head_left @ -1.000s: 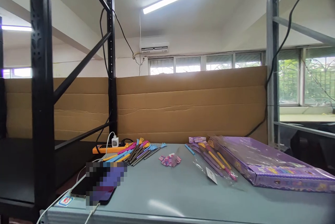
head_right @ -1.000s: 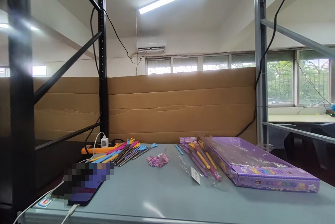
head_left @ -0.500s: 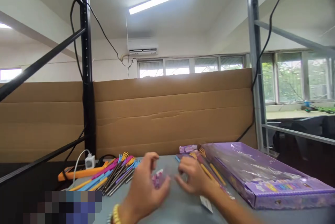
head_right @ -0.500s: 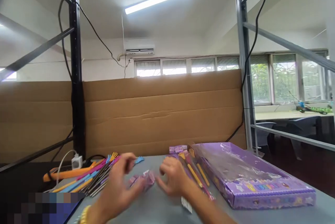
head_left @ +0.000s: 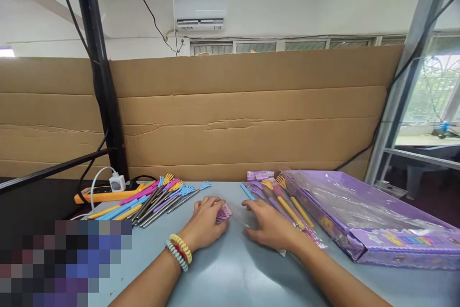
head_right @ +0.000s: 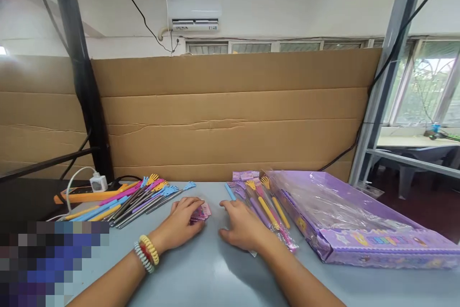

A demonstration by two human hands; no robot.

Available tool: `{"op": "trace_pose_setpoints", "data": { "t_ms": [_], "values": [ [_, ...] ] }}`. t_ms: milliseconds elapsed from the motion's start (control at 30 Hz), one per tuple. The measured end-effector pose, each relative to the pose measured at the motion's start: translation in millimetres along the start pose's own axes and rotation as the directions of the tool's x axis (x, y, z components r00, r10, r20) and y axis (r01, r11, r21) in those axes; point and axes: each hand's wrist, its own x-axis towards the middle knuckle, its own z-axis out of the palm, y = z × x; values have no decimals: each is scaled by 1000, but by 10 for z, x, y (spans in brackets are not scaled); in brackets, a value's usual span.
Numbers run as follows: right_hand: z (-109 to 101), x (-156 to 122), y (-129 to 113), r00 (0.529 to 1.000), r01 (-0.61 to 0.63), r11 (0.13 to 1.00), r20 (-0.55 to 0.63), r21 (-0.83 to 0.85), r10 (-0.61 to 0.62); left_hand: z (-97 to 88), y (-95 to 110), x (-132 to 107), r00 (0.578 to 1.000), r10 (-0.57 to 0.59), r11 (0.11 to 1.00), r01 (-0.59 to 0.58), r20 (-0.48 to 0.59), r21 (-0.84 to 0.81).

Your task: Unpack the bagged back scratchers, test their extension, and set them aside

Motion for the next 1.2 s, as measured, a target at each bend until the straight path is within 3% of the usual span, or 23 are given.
{"op": "trace_pose_setpoints", "data": {
  "t_ms": [200, 433, 633, 767, 900, 1200],
  "values": [
    [-19, -41, -34, 990, -79, 994, 114, -80, 88, 12, -16, -7, 994, 26, 1000, -25, 110, -18],
    [-66, -41, -26, 983, 58, 998, 173, -5, -57, 36, -18, -4, 976, 14, 1000, -13, 218, -8],
    [-99, -29, -82, 983, 85, 994, 155, 67, -94, 17, -41, 6, 968, 31, 999, -33, 250, 4],
    [-114, -46, -73, 958, 92, 995, 270, 46, -101, 2, -50, 10, 963, 23, 999, -29, 268, 18],
    [-117, -72, -74, 930, 102, 993, 349, 50, -114, 34, -62, 20, 969, 12, 999, -19, 248, 26],
    [-133, -133, -203, 958, 101, 994, 268, 28, -105, 110, -57, 43, 995, 87, 995, -89, 58, 35]
  ]
}}
